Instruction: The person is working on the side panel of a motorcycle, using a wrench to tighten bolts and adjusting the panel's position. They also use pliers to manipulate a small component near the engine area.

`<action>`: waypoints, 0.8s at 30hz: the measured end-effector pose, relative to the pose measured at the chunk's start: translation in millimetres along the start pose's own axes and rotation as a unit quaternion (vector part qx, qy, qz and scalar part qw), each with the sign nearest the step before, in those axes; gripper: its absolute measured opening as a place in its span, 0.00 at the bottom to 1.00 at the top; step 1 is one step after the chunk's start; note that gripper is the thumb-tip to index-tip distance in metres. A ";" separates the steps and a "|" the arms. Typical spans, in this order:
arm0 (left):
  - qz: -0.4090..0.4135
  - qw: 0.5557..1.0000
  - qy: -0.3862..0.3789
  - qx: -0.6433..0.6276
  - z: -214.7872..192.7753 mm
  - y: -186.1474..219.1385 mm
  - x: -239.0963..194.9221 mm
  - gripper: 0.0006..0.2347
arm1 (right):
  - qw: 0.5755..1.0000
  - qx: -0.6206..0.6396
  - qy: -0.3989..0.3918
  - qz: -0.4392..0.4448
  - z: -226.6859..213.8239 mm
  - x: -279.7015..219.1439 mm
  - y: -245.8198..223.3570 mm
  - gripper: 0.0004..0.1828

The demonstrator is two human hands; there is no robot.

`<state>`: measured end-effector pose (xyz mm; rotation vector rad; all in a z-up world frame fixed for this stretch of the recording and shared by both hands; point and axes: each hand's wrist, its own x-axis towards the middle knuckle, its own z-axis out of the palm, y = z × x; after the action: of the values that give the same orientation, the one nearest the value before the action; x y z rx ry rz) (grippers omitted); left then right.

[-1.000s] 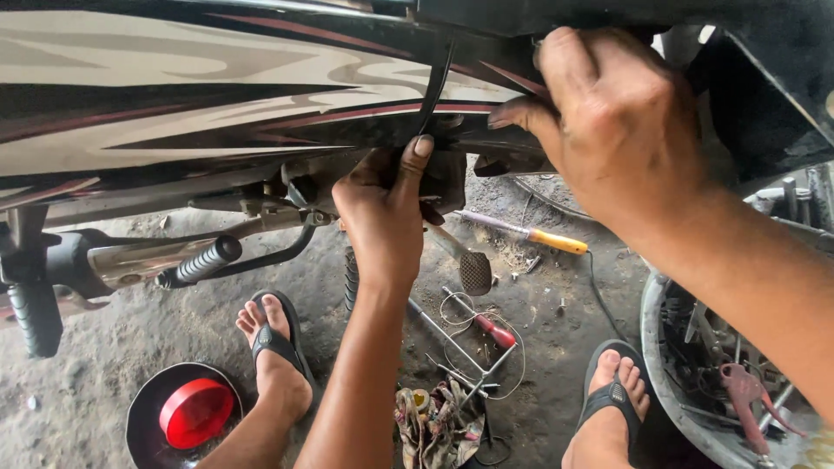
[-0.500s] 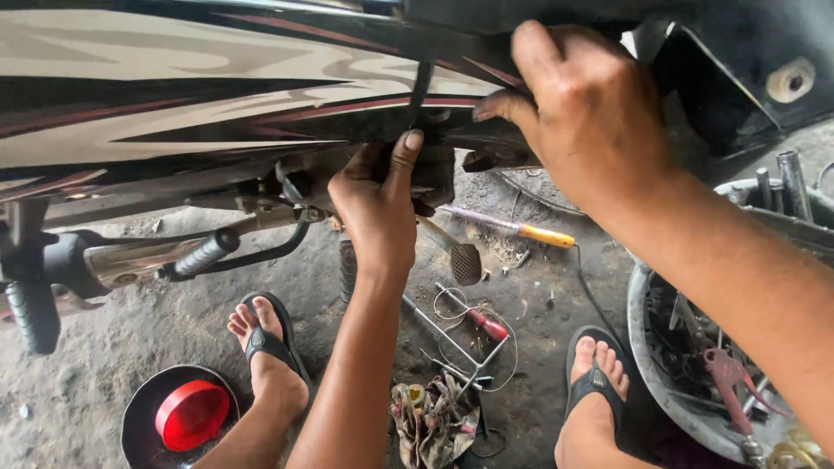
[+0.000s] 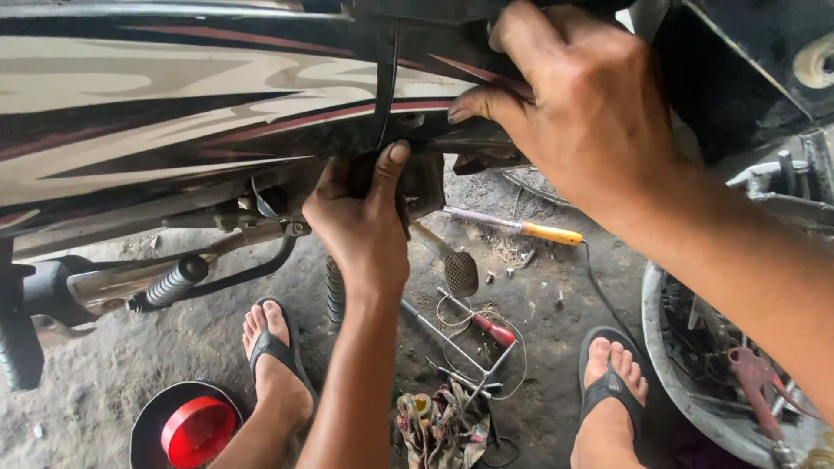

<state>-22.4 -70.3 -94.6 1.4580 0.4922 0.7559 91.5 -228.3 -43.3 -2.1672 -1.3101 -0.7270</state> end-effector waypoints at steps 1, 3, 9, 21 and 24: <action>0.001 1.000 0.001 0.001 1.3 -3.3 0.0 0.06 | 1.000 0.001 0.001 -0.001 -0.5 -0.3 -0.7 0.26; 0.017 0.999 0.034 0.005 3.0 -9.8 -0.5 0.06 | 1.000 0.002 0.012 -0.004 -0.9 -0.7 -2.6 0.26; -0.011 0.999 0.040 -0.004 3.7 -8.0 3.3 0.06 | 1.000 0.009 0.026 -0.001 2.6 -4.1 -2.6 0.27; -0.017 0.996 0.002 0.092 2.0 5.4 13.1 0.05 | 0.999 0.008 0.036 -0.002 8.7 -7.9 2.8 0.27; -0.060 0.996 0.016 0.067 2.7 4.3 16.2 0.05 | 1.000 -0.003 0.020 0.019 5.3 -4.3 -1.3 0.26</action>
<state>-10.1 -60.8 -87.8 1.5270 0.6592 0.6611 89.6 -227.0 -49.9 -2.1641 -1.2451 -0.7573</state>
